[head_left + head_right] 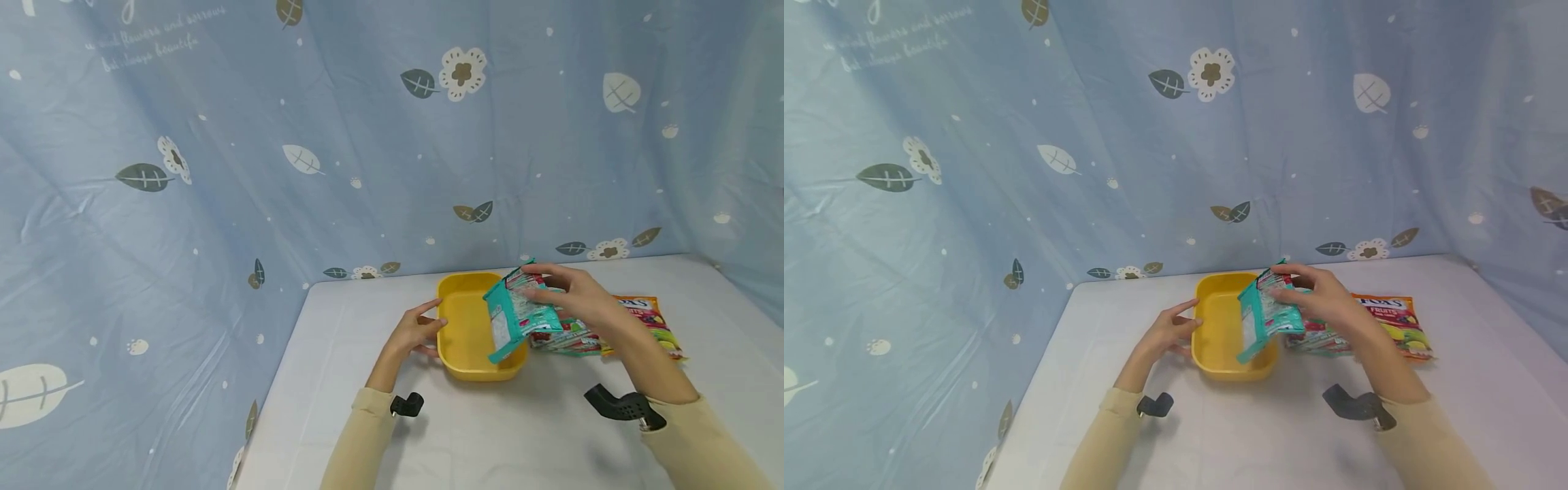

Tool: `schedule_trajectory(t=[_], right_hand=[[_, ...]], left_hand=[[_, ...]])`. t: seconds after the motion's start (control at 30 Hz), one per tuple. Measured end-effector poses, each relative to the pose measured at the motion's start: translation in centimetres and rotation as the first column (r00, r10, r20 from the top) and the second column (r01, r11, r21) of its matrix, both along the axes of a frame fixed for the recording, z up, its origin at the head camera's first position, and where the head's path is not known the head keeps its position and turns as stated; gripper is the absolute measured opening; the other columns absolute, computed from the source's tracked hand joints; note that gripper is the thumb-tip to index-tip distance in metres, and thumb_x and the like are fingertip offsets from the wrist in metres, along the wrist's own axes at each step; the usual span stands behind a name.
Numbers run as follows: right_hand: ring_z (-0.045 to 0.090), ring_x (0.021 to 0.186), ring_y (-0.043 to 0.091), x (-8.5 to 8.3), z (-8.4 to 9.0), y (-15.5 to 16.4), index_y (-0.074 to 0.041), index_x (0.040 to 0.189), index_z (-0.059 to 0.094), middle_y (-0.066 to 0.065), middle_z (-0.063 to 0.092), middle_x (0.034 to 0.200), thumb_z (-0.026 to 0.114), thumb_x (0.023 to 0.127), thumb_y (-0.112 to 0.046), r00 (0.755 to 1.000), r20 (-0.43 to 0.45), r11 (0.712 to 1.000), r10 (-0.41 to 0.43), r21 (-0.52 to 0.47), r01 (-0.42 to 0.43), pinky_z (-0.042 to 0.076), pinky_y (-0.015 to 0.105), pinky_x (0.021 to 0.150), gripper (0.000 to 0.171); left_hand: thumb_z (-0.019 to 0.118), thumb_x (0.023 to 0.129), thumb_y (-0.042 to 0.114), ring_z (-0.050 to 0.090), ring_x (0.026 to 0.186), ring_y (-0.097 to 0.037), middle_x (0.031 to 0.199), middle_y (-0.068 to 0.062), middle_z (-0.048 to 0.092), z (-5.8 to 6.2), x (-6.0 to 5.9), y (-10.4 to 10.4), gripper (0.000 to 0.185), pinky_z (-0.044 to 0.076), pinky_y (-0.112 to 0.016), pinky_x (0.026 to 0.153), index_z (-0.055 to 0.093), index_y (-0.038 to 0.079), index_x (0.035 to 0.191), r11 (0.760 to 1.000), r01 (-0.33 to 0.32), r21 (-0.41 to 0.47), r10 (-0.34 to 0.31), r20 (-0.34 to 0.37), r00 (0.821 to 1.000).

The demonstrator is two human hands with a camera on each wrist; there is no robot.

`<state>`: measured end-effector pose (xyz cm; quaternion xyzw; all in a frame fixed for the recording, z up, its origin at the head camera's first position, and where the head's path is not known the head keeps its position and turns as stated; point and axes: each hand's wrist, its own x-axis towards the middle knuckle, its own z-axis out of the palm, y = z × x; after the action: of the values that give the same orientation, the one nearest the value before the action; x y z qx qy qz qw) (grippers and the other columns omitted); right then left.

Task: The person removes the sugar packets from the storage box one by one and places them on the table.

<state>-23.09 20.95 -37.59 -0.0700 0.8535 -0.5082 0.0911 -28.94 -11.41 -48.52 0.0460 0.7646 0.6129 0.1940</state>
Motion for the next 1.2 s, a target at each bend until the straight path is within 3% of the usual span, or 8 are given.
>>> schedule_trajectory(t=[0.27,0.47,0.6,0.73,0.87,1.03,1.2], right_hand=[[0.061,0.096,0.024,0.8,-0.4,1.7,-0.021,0.151,0.038,0.024,0.036,0.151,0.064,0.092,-0.048,0.999,0.037,0.999,-0.026,-0.039,0.027,0.061,0.032,0.076,0.070],[0.070,0.083,0.020,1.7,-0.6,2.8,-0.018,0.152,0.034,0.022,0.039,0.142,0.063,0.096,-0.038,0.999,0.052,0.988,-0.007,-0.153,0.015,0.065,0.037,0.072,0.066],[0.072,0.086,0.020,2.4,-0.8,3.6,-0.016,0.152,0.034,0.017,0.043,0.135,0.062,0.097,-0.032,0.999,0.051,0.980,-0.006,-0.199,0.016,0.065,0.038,0.074,0.063],[0.071,0.087,0.019,3.0,-1.3,4.3,-0.018,0.150,0.036,0.005,0.050,0.122,0.063,0.097,-0.031,0.998,0.060,0.981,-0.031,-0.191,0.042,0.064,0.037,0.076,0.061],[0.071,0.085,0.019,3.7,-2.0,4.9,-0.019,0.150,0.037,0.002,0.052,0.114,0.062,0.097,-0.031,0.998,0.042,0.984,-0.040,-0.171,0.046,0.065,0.038,0.074,0.060],[0.072,0.086,0.022,4.4,-3.0,5.8,-0.019,0.152,0.034,0.001,0.053,0.114,0.058,0.100,-0.023,0.999,0.050,0.974,-0.019,-0.226,0.030,0.065,0.039,0.073,0.057],[0.070,0.092,0.015,5.2,-4.0,6.8,-0.020,0.153,0.034,-0.007,0.051,0.119,0.055,0.101,-0.020,0.999,0.041,0.971,-0.026,-0.238,0.035,0.065,0.036,0.076,0.056]], left_hand=[[0.071,0.091,0.026,0.073,0.082,-0.025,0.115,-0.018,0.064,0.0,-0.1,-0.2,0.058,0.064,-0.045,0.061,0.049,0.031,0.145,1.000,-0.004,-0.011,0.004,0.002,1.000],[0.072,0.090,0.028,0.073,0.088,-0.030,0.116,-0.017,0.064,-0.1,-0.2,-0.1,0.058,0.064,-0.044,0.060,0.050,0.033,0.143,1.000,-0.011,-0.018,0.011,0.006,1.000],[0.072,0.090,0.027,0.073,0.091,-0.034,0.117,-0.018,0.064,-0.1,-0.3,-0.1,0.057,0.064,-0.044,0.060,0.050,0.034,0.143,1.000,-0.013,-0.016,0.013,0.012,1.000],[0.071,0.092,0.025,0.072,0.095,-0.038,0.120,-0.021,0.063,0.0,-0.3,-0.1,0.058,0.064,-0.044,0.061,0.048,0.032,0.145,1.000,-0.002,-0.004,0.002,0.012,1.000],[0.069,0.093,0.024,0.071,0.096,-0.040,0.123,-0.022,0.062,0.0,-0.4,-0.3,0.060,0.064,-0.044,0.060,0.045,0.028,0.148,1.000,0.005,0.006,-0.005,0.013,1.000],[0.070,0.092,0.025,0.071,0.096,-0.038,0.121,-0.020,0.062,0.0,-0.5,-0.3,0.061,0.064,-0.044,0.061,0.045,0.028,0.148,1.000,0.007,0.013,-0.008,0.019,1.000],[0.071,0.091,0.027,0.073,0.093,-0.034,0.120,-0.019,0.062,-0.2,-0.5,-0.2,0.060,0.064,-0.045,0.062,0.048,0.031,0.146,1.000,0.005,0.013,-0.005,0.028,1.000]])
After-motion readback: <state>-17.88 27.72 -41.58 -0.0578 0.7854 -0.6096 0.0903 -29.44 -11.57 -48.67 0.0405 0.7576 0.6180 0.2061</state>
